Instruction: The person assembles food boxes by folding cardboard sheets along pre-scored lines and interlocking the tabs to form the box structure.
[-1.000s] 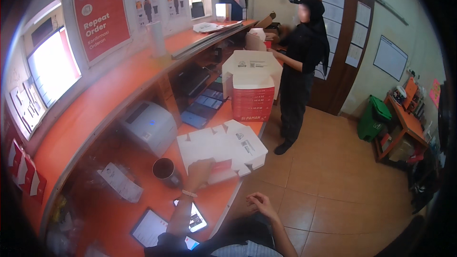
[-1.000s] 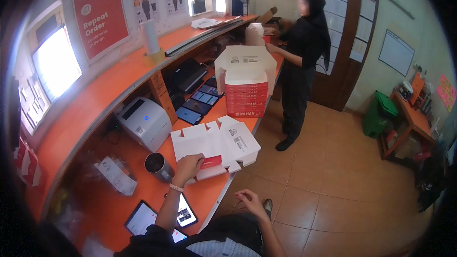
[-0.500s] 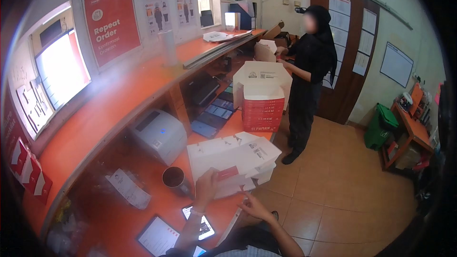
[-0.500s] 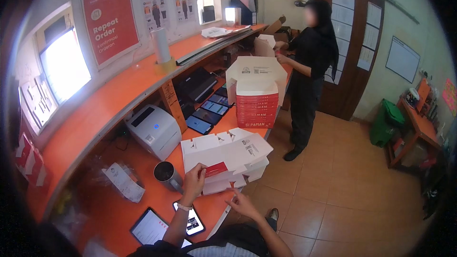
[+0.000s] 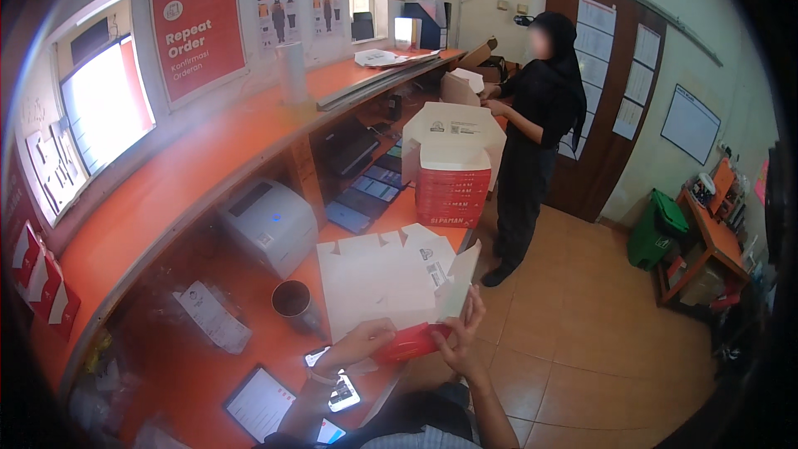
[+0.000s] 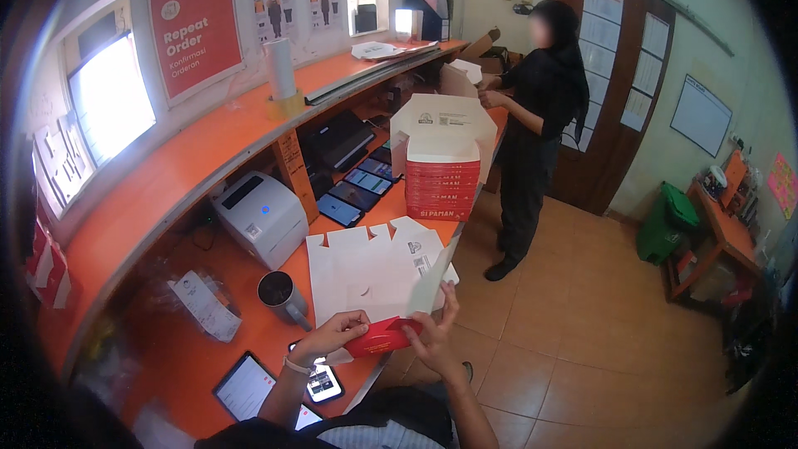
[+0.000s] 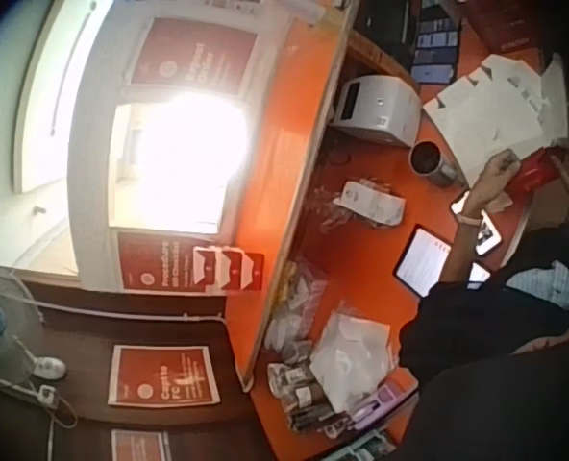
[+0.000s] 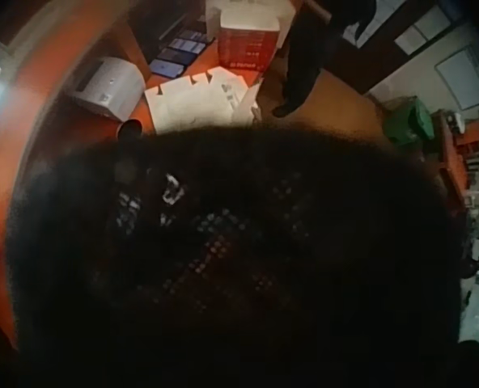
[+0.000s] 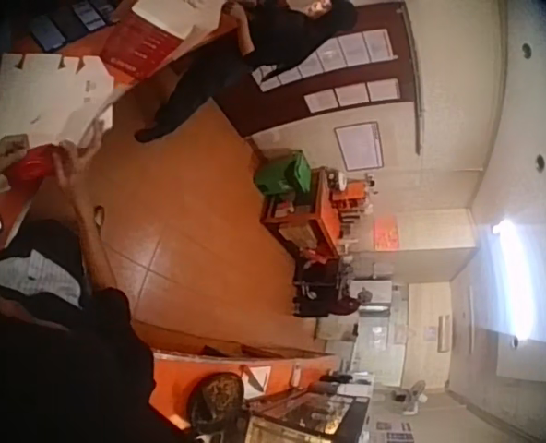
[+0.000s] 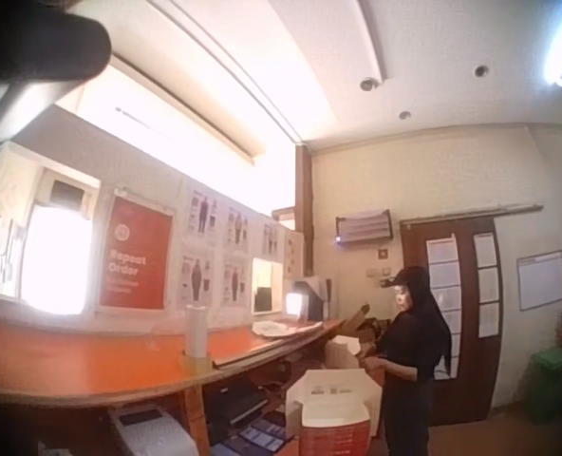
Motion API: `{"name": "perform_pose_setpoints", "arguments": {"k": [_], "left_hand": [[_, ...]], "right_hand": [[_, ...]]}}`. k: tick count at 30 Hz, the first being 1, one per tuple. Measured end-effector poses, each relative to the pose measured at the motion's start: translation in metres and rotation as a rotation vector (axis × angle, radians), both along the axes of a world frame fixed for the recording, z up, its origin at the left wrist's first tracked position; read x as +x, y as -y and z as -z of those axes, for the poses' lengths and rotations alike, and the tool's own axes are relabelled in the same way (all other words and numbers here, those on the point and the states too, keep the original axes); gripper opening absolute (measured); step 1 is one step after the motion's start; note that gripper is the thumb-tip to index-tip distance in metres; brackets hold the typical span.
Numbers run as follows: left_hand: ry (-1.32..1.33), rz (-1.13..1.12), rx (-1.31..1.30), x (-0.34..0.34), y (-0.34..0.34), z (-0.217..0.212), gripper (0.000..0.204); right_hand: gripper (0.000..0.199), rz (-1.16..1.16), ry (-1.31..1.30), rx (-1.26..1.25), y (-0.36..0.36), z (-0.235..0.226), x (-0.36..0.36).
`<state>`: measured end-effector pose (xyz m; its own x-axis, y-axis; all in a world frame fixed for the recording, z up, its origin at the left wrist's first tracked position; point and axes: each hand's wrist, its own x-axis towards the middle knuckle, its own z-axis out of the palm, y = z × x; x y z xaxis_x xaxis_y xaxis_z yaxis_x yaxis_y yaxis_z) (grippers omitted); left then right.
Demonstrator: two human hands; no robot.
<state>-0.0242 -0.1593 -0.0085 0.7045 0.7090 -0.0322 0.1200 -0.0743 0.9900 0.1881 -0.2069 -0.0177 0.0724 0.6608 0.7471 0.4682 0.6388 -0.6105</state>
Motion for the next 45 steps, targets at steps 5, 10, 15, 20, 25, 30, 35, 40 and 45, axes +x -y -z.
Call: {"name": "perform_pose_setpoints", "arguments": {"k": [5, 10, 15, 20, 25, 30, 35, 40, 45], "left_hand": [[0.068, -0.069, -0.06, 0.004, 0.009, -0.006, 0.02], [0.024, 0.005, -0.062, 0.001, -0.005, 0.011, 0.02], [0.095, -0.09, 0.034, 0.004, 0.003, 0.014, 0.03], [0.071, -0.083, -0.038, 0.009, 0.009, -0.002, 0.028], [0.074, -0.062, -0.102, 0.012, 0.01, -0.024, 0.029], [0.158, 0.047, -0.197, 0.006, 0.008, -0.025, 0.022], [0.28, -0.022, 0.394, 0.007, 0.012, -0.05, 0.016], [0.442, -0.472, 0.738, 0.063, 0.043, -0.076, 0.019], [0.003, -0.178, 1.188, 0.091, 0.059, -0.108, 0.02]], "right_hand": [[0.021, -0.252, 0.509, -0.16, -0.001, -0.032, -0.012], [0.021, 0.04, -0.05, 0.0, -0.007, -0.005, -0.026], [0.021, -0.219, 0.228, -0.213, -0.004, -0.019, -0.018], [0.023, -0.166, 0.404, -0.294, 0.004, -0.029, -0.011], [0.026, -0.077, 0.404, -0.358, 0.006, -0.03, -0.012], [0.024, 0.048, 0.364, -0.237, 0.006, -0.03, -0.005], [0.015, 0.235, -0.308, -0.025, 0.019, -0.05, 0.007], [0.019, 0.591, -0.054, 0.07, 0.039, -0.056, 0.006], [0.023, 0.44, -0.21, 0.013, 0.046, -0.008, 0.037]]}}
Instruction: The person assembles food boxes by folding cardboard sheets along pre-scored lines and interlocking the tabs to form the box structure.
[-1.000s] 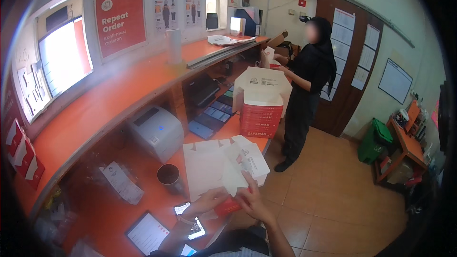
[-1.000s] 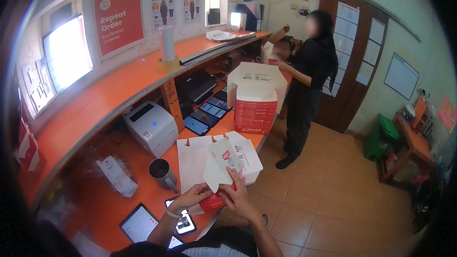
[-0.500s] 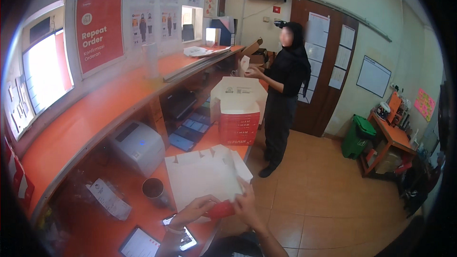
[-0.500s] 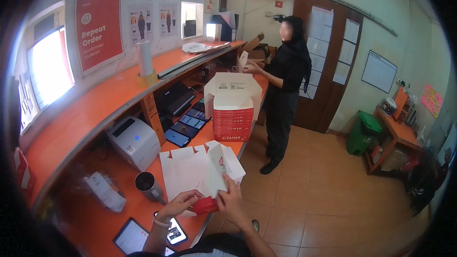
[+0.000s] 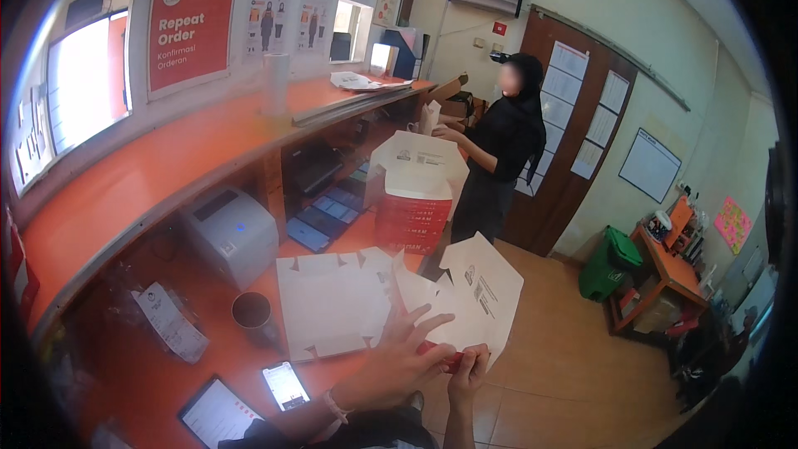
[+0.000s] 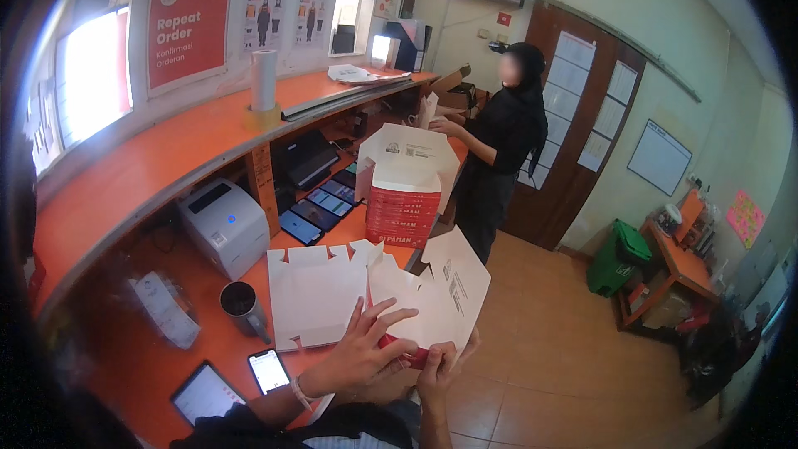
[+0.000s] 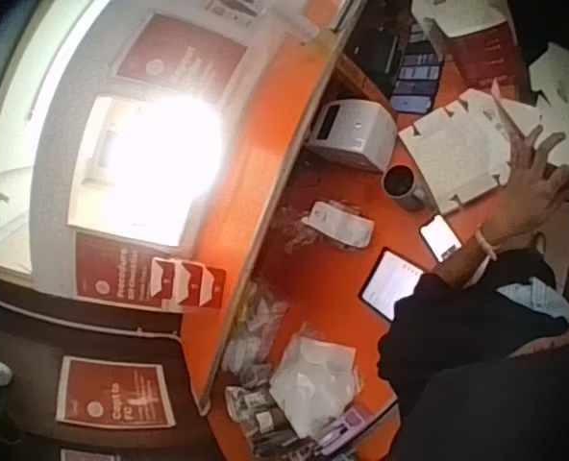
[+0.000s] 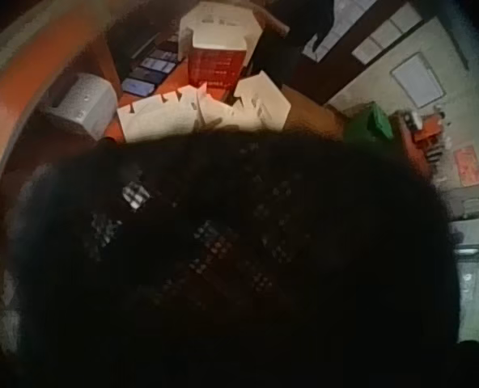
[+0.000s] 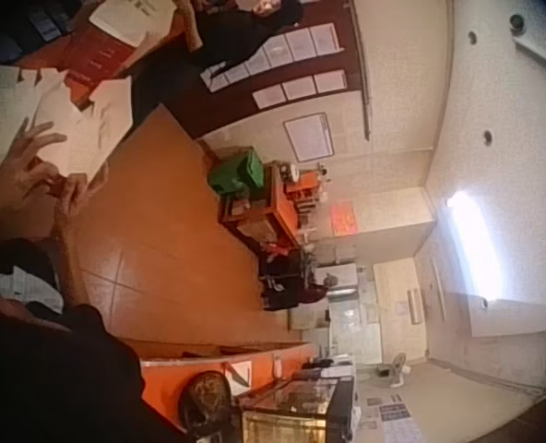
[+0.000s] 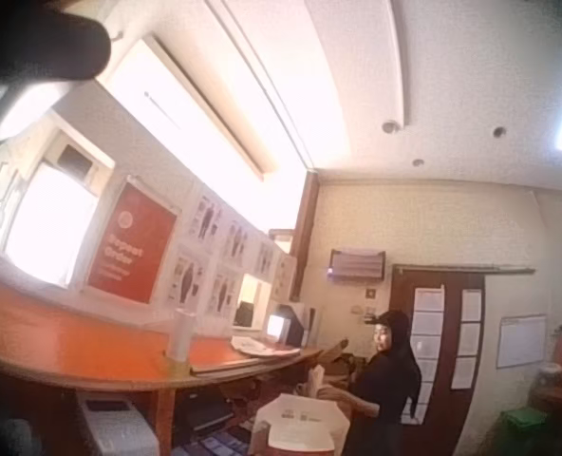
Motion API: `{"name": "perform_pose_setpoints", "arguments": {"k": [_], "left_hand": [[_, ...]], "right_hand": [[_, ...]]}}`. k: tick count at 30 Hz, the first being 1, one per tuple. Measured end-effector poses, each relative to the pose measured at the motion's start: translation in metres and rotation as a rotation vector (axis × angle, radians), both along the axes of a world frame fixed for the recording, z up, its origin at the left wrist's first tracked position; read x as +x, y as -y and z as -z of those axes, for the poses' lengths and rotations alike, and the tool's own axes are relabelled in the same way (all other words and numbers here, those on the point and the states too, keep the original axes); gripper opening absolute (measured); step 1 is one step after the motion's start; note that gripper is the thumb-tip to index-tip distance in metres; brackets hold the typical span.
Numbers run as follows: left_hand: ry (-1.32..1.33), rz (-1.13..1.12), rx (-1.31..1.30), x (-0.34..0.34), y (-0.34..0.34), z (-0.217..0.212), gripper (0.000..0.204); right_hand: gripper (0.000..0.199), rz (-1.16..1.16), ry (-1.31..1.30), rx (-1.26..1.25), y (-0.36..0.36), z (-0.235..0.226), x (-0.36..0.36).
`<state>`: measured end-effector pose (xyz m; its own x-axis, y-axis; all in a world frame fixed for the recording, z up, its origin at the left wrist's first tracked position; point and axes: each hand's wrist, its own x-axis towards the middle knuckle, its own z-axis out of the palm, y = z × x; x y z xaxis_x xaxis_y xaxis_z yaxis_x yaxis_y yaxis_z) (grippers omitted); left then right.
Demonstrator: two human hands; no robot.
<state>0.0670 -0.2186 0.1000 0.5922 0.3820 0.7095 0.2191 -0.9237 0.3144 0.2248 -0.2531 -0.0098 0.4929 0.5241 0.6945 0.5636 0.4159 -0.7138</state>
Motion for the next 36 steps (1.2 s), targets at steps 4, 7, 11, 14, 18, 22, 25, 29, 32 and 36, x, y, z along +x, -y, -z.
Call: {"name": "perform_pose_setpoints", "arguments": {"k": [4, 7, 11, 14, 18, 22, 25, 29, 32, 36], "left_hand": [[0.103, 0.214, -0.195, 0.003, -0.024, 0.015, 0.019], [0.095, 0.185, -0.198, 0.002, -0.028, 0.026, 0.02], [0.052, 0.172, -0.208, 0.013, -0.031, 0.036, 0.027], [-0.016, 0.222, -0.224, 0.01, -0.033, 0.037, 0.04], [0.274, 0.197, -0.283, 0.009, -0.024, 0.045, 0.062], [0.704, -0.069, -0.298, -0.001, -0.046, 0.05, 0.066], [0.429, -0.02, -0.498, -0.022, -0.073, 0.07, 0.041], [0.408, 0.157, -0.469, -0.024, -0.058, 0.061, 0.024], [0.105, 0.139, -0.109, -0.019, -0.045, 0.054, 0.022], [-0.251, 0.223, -0.041, 0.0, -0.02, 0.071, 0.019]], "right_hand": [[0.024, -0.049, -0.188, 0.056, 0.01, -0.026, -0.02], [0.024, 0.031, -0.101, 0.08, 0.006, -0.012, -0.008], [0.024, 0.104, -0.024, 0.102, -0.002, 0.001, -0.001], [0.021, -0.034, -0.129, 0.023, -0.002, -0.01, -0.009], [0.016, -0.006, -0.356, 0.121, -0.005, -0.014, 0.002], [0.031, -0.539, -0.949, 0.341, 0.011, 0.011, 0.035], [0.041, -0.799, -1.208, 0.353, 0.022, 0.029, 0.052], [0.04, -0.528, -1.164, 0.251, 0.019, 0.045, 0.062], [0.032, 0.07, -0.859, 0.291, 0.025, 0.019, 0.061], [0.019, -0.123, -0.392, -0.292, 0.04, 0.007, 0.046]]}}
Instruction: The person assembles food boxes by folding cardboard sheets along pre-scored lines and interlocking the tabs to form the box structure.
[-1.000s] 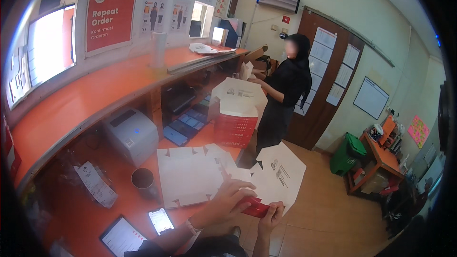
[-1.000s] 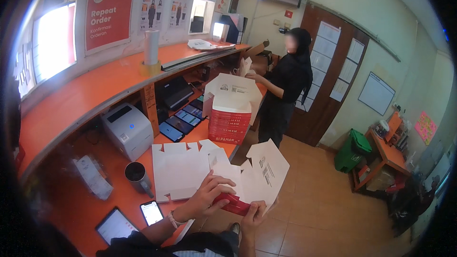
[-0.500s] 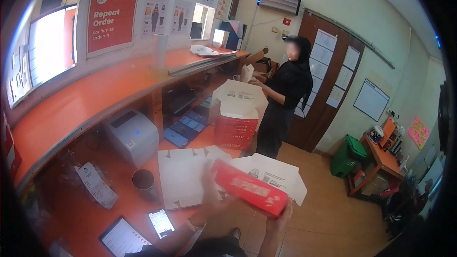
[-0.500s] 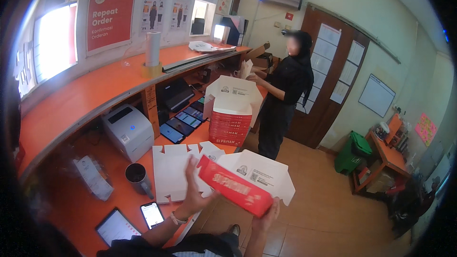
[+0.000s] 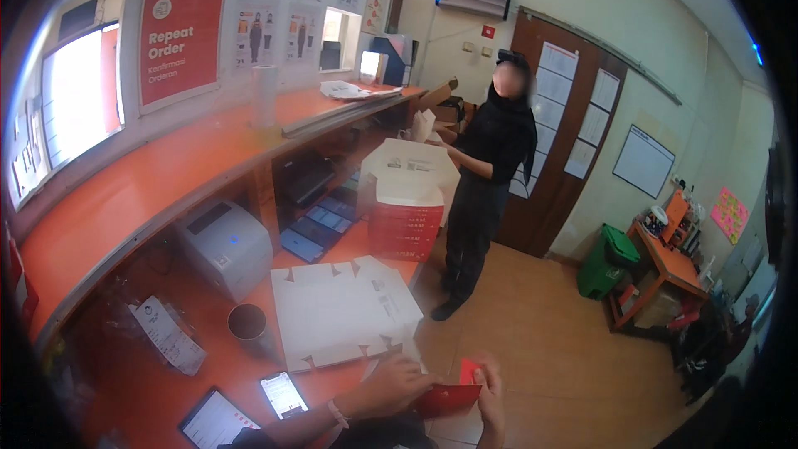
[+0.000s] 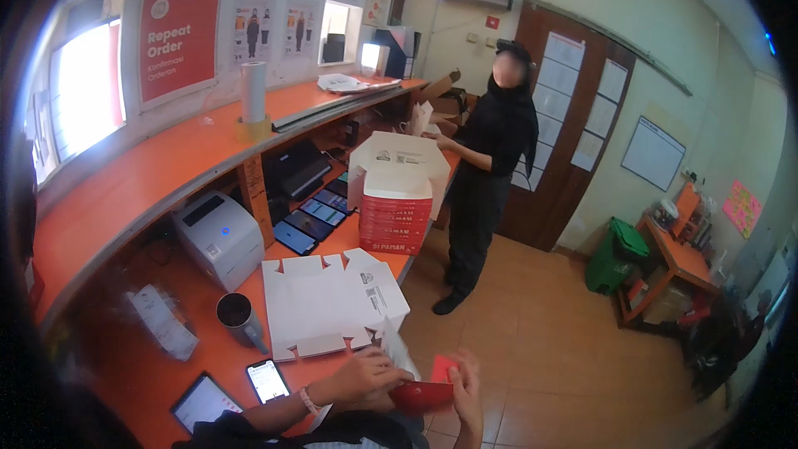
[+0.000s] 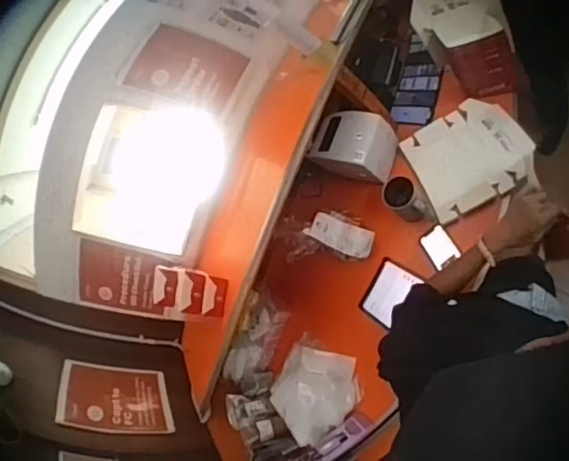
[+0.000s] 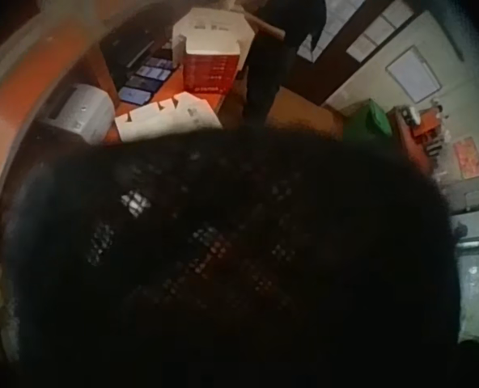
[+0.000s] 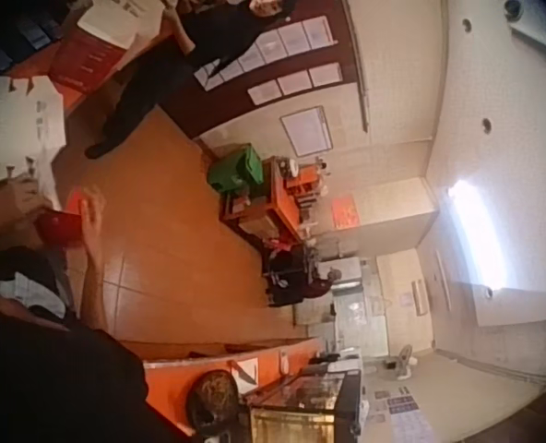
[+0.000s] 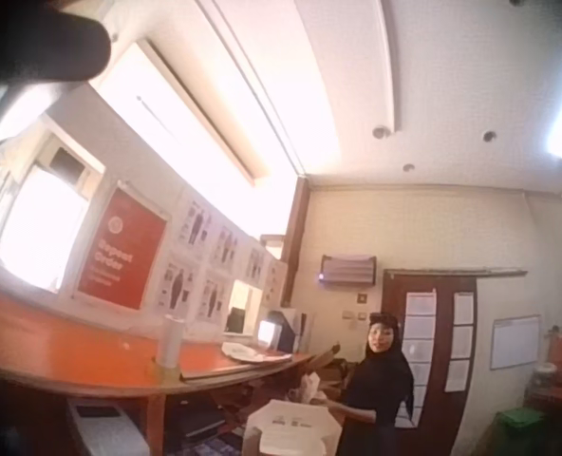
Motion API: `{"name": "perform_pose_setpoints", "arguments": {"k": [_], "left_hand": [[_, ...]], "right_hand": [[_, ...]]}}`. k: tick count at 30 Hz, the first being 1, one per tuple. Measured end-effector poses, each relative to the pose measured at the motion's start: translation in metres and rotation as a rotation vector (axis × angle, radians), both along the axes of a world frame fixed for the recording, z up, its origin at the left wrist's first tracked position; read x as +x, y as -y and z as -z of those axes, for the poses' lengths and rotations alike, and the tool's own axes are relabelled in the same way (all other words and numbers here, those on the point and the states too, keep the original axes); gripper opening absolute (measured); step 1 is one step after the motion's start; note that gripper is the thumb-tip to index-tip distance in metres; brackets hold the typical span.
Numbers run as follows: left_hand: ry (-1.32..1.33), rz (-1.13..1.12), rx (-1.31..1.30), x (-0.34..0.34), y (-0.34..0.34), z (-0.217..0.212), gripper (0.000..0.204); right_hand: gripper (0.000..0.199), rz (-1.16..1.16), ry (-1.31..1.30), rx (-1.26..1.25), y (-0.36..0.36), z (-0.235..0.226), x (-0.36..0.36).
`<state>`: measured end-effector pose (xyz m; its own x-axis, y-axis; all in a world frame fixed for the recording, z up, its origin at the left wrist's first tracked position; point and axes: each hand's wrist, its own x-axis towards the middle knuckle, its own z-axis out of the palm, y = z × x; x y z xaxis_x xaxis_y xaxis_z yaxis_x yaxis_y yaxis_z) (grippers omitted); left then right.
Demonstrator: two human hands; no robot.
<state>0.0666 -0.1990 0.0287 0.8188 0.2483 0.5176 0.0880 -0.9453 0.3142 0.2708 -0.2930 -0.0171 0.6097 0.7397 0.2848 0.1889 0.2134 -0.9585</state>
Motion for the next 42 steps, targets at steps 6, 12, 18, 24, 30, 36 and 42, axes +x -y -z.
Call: {"name": "perform_pose_setpoints", "arguments": {"k": [6, 12, 18, 24, 30, 36, 42], "left_hand": [[-0.15, -0.007, -0.321, 0.028, 0.006, 0.036, 0.021], [-0.231, 0.171, -0.739, 0.062, -0.023, 0.072, 0.026], [-0.124, 0.239, -0.872, 0.075, -0.014, 0.072, 0.028], [-0.187, 0.205, -0.859, 0.087, 0.001, 0.071, 0.025], [-0.092, 0.464, -0.868, 0.113, -0.013, 0.135, 0.027], [-0.425, 0.255, -0.916, 0.093, 0.0, 0.067, 0.031], [-0.293, 0.252, -0.885, 0.085, 0.004, 0.06, 0.027]], "right_hand": [[0.014, -0.241, -0.51, 0.358, 0.047, 0.04, 0.002], [0.024, -0.349, -0.588, 0.686, 0.048, 0.066, 0.015], [0.024, -0.035, -0.289, 0.332, 0.045, 0.019, 0.008], [0.012, -0.029, -0.401, 0.176, 0.055, 0.034, 0.019], [0.016, -0.009, -0.251, 0.252, 0.054, 0.035, 0.012], [0.02, 0.045, 0.386, -0.186, 0.061, 0.065, 0.036], [0.017, -0.084, 0.277, -0.256, 0.053, 0.06, 0.017]]}}
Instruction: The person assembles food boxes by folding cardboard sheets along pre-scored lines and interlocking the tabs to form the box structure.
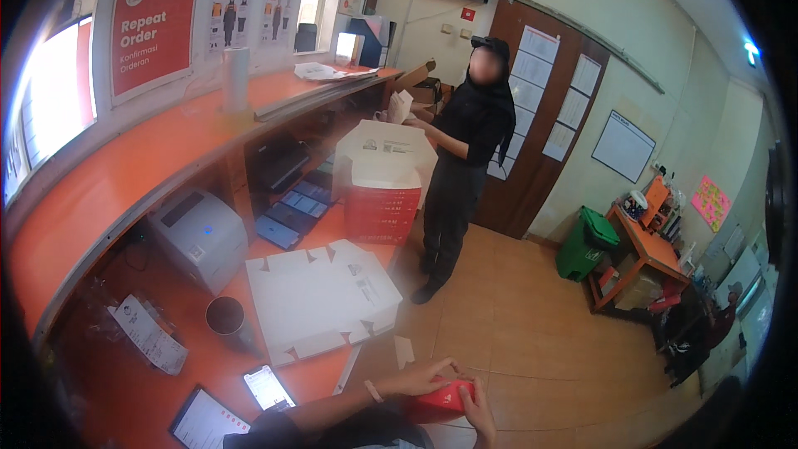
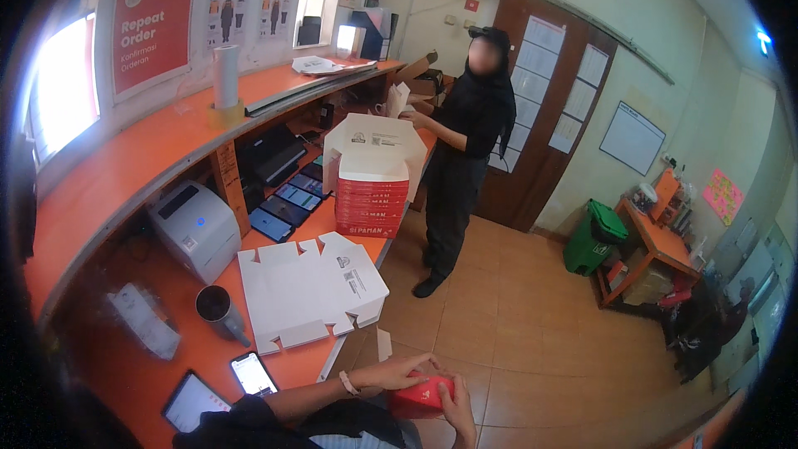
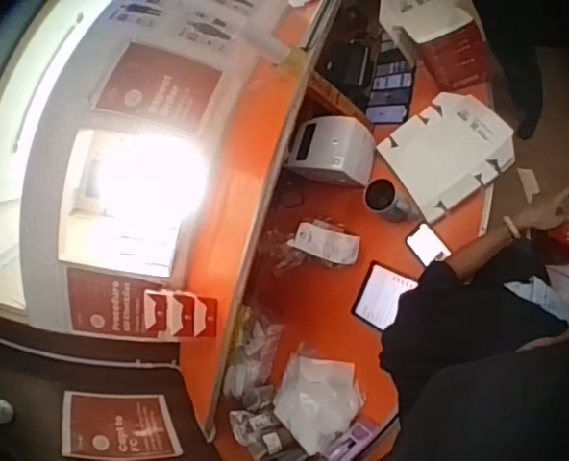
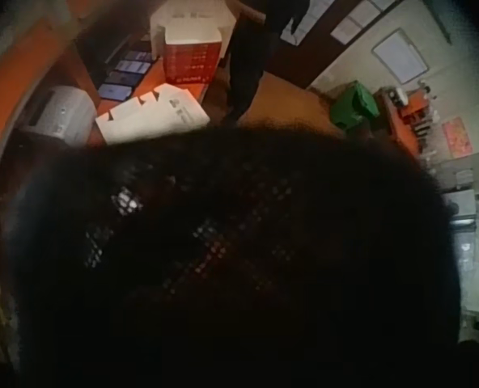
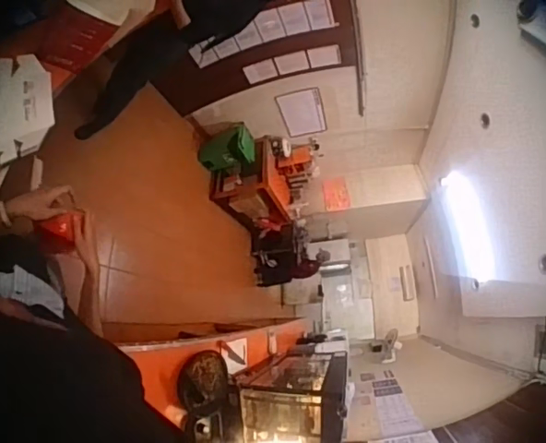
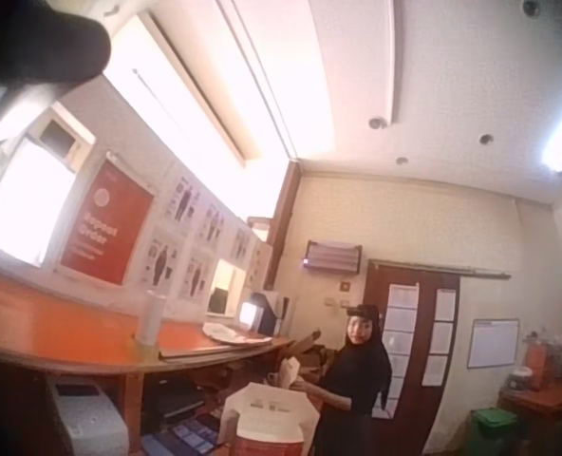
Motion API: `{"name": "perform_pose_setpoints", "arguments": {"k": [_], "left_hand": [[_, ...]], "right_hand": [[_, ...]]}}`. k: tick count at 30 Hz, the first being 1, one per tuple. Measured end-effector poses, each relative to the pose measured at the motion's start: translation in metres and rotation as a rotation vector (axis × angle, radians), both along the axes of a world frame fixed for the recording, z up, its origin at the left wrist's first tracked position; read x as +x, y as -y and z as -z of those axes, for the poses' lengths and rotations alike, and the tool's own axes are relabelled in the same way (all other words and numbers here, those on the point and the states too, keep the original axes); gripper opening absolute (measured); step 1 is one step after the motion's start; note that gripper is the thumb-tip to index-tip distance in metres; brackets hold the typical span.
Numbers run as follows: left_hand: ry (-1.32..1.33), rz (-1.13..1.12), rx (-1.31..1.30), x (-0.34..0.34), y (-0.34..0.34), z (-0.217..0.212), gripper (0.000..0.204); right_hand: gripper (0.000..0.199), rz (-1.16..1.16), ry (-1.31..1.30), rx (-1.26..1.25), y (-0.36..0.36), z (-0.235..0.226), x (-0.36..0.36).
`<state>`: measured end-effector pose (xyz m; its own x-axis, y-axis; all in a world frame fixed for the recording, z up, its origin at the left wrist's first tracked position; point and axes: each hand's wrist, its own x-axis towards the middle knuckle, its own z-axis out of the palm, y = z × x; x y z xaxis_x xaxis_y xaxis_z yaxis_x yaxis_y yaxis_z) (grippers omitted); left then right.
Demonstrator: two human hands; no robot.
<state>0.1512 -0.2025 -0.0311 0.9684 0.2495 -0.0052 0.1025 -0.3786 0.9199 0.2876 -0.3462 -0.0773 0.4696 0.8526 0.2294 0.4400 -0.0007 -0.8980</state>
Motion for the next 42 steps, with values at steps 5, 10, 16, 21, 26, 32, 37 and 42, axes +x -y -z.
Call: {"name": "perform_pose_setpoints", "arguments": {"k": [5, 10, 16, 21, 26, 32, 37, 42], "left_hand": [[0.579, -0.38, 0.731, -0.006, 0.01, 0.022, 0.022], [0.329, -0.618, 0.927, -0.023, 0.015, -0.014, 0.033], [0.408, -0.628, 0.735, -0.013, 0.003, -0.022, 0.039], [0.791, -0.386, 0.11, -0.007, 0.006, -0.029, 0.031], [0.658, -0.251, 0.538, -0.008, 0.023, -0.058, 0.017], [0.608, -0.402, 0.72, -0.027, 0.021, -0.065, 0.032], [0.613, -0.502, -0.545, -0.014, 0.028, -0.023, 0.068], [0.617, -0.662, -0.854, -0.027, -0.008, -0.025, 0.073]], "right_hand": [[0.022, 0.225, -0.393, -0.047, 0.003, 0.018, 0.002], [0.02, 0.342, 0.078, 0.451, -0.006, -0.022, -0.029], [0.026, 0.331, 0.263, 0.51, -0.002, -0.034, -0.021], [0.026, 0.613, 0.095, 0.534, -0.003, -0.026, -0.015], [0.028, 0.519, 0.003, 0.764, -0.017, -0.037, -0.024], [0.026, 0.463, 0.193, 0.727, -0.029, -0.083, -0.045], [0.022, 0.404, 0.822, 0.67, -0.037, -0.123, -0.079], [0.018, 0.32, 0.554, 0.626, -0.065, -0.095, -0.055]]}}
